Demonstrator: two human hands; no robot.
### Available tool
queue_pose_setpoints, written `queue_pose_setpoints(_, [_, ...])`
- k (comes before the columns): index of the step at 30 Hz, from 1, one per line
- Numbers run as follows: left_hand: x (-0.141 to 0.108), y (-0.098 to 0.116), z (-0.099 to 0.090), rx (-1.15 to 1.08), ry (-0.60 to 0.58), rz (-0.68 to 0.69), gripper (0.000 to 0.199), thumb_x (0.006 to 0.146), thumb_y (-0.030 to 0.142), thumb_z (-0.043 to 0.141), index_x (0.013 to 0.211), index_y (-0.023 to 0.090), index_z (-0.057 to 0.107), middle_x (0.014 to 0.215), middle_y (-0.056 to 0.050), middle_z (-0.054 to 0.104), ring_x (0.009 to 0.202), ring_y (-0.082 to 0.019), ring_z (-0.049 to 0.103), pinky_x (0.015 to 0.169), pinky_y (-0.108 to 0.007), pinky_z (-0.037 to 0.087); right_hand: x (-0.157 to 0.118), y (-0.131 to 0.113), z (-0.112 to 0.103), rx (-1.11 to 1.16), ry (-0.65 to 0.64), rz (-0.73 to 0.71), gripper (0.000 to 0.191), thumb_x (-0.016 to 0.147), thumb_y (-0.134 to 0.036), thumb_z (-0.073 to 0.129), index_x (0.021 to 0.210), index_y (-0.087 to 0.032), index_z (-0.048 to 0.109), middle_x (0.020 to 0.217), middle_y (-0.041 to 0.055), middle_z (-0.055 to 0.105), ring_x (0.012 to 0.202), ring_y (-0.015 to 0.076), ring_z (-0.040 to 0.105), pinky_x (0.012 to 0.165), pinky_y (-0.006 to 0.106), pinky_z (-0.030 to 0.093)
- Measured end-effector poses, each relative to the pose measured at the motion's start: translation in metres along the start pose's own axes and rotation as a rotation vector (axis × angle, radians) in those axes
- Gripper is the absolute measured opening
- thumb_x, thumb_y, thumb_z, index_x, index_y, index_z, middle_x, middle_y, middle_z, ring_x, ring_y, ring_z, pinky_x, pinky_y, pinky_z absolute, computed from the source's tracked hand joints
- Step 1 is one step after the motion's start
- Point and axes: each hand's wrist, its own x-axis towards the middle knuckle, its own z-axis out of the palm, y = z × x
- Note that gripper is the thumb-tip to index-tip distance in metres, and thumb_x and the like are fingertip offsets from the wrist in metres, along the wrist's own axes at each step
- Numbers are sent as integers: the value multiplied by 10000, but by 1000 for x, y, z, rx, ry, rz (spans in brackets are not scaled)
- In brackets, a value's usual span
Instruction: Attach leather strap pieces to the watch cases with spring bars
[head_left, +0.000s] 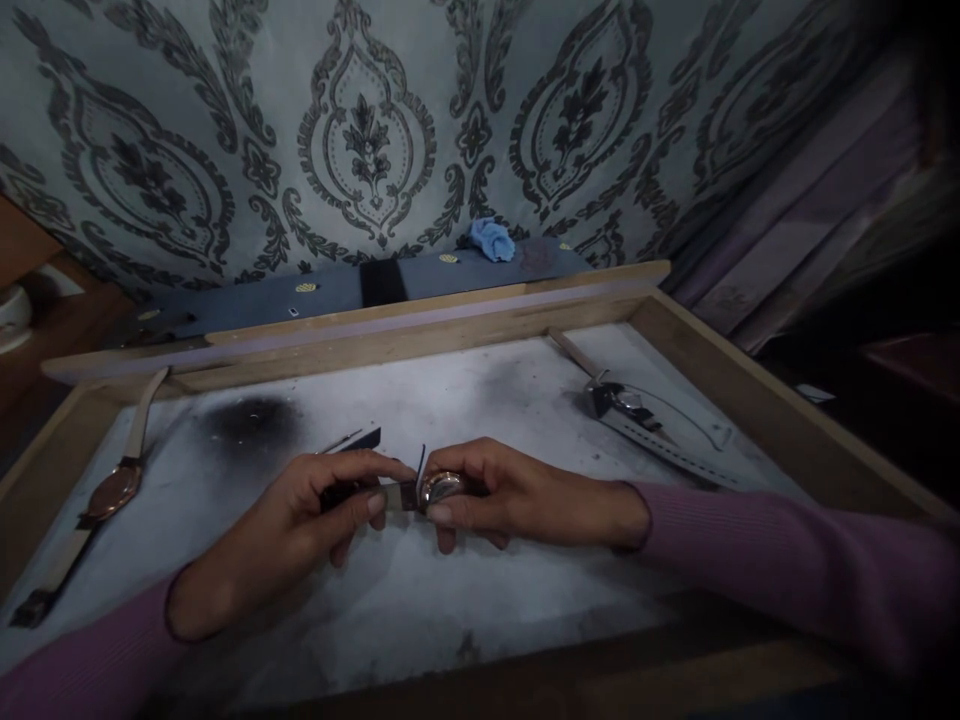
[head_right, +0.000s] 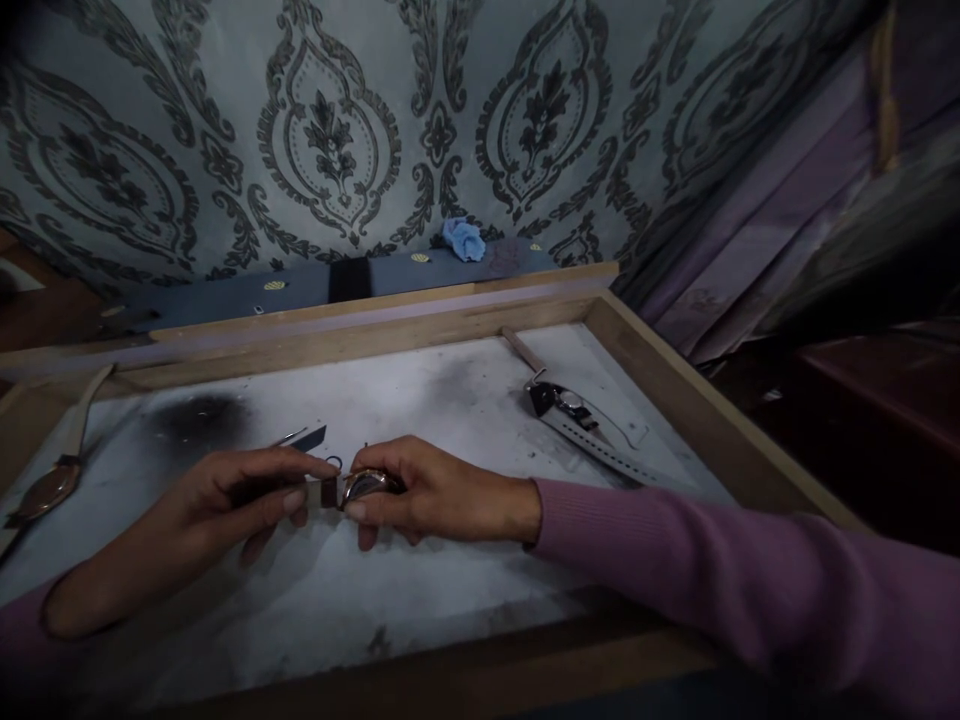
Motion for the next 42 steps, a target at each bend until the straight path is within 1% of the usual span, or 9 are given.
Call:
queue_pose_setpoints(3, [-1,-1,1,19,14,-5,293,878,292,533,1100,152,665,692,9,573,451,-56,469,415,-148,418,-1,0,1,-68,-3,-14,189,909,-311,547,923,-122,548,710,-10,577,504,48,405,458,171,335])
queue_pose_setpoints(7, [-2,-2,2,32,19,-6,282,878,281,537,1097,165,670,704,5,601,458,-59,465,420,-150,417,-2,1,3,-166,30,-83,118,917,-250,527,891,-135,536,723,-8,545,654,89,495,607,211,404])
queue_pose_setpoints(9, [-2,-2,2,33,21,2,274,875,273,540,1090,170,675,705,6,608,460,-59,463,421,-149,415,-2,1,5,-201,42,-100,94,914,-230,520,897,-139,539,725,-8,540,686,101,515,640,227,416])
queue_pose_setpoints(19, [-1,-6,3,44,25,11,252,872,250,558,1081,194,685,667,23,617,460,-64,453,427,-153,397,-3,0,8,-312,69,-90,58,897,-181,500,853,-148,516,695,-14,538,632,97,511,579,213,402])
queue_pose_setpoints(24, [-1,-7,3,40,23,22,252,875,255,562,1088,200,686,692,18,637,464,-65,456,428,-159,382,-3,1,10,-402,104,-128,48,886,-176,505,844,-155,511,665,-29,515,591,92,471,539,208,365])
queue_pose_setpoints(27, [-1,-7,3,60,16,25,253,877,253,559,1089,196,685,705,17,640,465,-64,457,433,-163,378,-3,2,10,-444,115,-128,39,884,-174,504,851,-156,511,652,-38,494,568,87,439,512,204,337])
queue_pose_setpoints(30, [-1,-8,2,88,20,24,254,881,248,549,1088,189,683,698,18,631,473,-67,457,440,-168,372,-3,2,10,-455,110,-122,51,885,-172,502,836,-158,499,640,-43,474,556,81,418,500,200,327])
queue_pose_setpoints(35, [-1,-7,1,105,3,4,270,889,270,541,1107,184,675,652,22,611,471,-76,450,441,-175,359,-3,2,10,-473,126,-127,69,880,-171,510,814,-164,490,643,-41,472,559,81,424,499,200,323])
queue_pose_setpoints(42, [-1,-5,1,106,13,29,248,881,257,551,1078,201,690,651,30,596,468,-69,446,433,-163,357,-3,4,10,-479,120,-138,70,886,-186,502,820,-163,496,649,-33,491,564,84,434,487,198,327])
